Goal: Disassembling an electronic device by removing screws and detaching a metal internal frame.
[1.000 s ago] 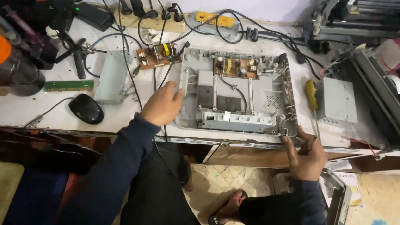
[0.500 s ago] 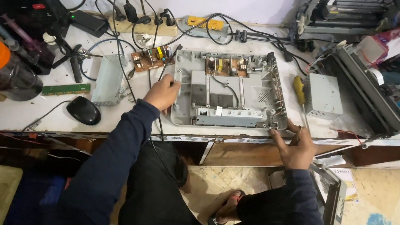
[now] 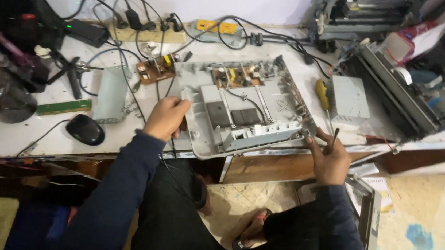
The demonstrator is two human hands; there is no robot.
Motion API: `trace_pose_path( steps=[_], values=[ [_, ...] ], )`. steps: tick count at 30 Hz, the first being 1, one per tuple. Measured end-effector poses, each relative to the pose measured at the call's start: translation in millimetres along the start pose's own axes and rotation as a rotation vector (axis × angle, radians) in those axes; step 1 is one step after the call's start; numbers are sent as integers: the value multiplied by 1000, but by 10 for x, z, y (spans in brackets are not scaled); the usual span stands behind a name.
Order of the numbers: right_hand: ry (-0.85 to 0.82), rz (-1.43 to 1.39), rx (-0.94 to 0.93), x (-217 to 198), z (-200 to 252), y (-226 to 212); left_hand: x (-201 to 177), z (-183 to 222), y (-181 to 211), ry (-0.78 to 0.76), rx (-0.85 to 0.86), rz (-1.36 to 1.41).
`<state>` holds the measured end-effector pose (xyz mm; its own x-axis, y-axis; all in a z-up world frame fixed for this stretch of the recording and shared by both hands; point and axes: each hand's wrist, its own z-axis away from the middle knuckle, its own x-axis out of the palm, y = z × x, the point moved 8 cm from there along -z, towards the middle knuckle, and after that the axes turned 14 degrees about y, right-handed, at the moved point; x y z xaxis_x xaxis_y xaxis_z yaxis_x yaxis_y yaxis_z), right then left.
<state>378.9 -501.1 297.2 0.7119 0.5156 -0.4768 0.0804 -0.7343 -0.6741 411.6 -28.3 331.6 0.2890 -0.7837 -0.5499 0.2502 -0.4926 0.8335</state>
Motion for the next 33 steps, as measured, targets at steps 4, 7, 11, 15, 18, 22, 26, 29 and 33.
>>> trace_pose_path(
  steps=[4, 7, 11, 15, 18, 22, 26, 29, 33],
  values=[
    [-3, -35, -10, -20, -24, -67, -105, 550, 98, 2, -134, 279],
    [33, 21, -26, 81, -80, 19, -174, 962, 251, -61, -199, 399],
    [63, 10, 30, 147, -77, 58, -146, 1124, 276, -72, -191, 474],
    [40, 35, 48, 174, -117, -14, -99, 1097, 113, -34, -212, 504],
    [7, 79, 33, 206, -210, -89, -77, 1134, 102, -29, -231, 488],
    [-86, 112, 24, 127, -303, -411, -34, 1238, 56, -62, -341, 470],
    [-128, 157, -55, 205, -444, -451, 3, 1268, -52, -61, -359, 487],
    [-285, 188, 57, 205, -588, -586, 100, 1414, -100, -116, -371, 572],
    [-341, 77, 147, 196, -921, -739, 243, 1701, -155, -52, -465, 718]
  ],
)
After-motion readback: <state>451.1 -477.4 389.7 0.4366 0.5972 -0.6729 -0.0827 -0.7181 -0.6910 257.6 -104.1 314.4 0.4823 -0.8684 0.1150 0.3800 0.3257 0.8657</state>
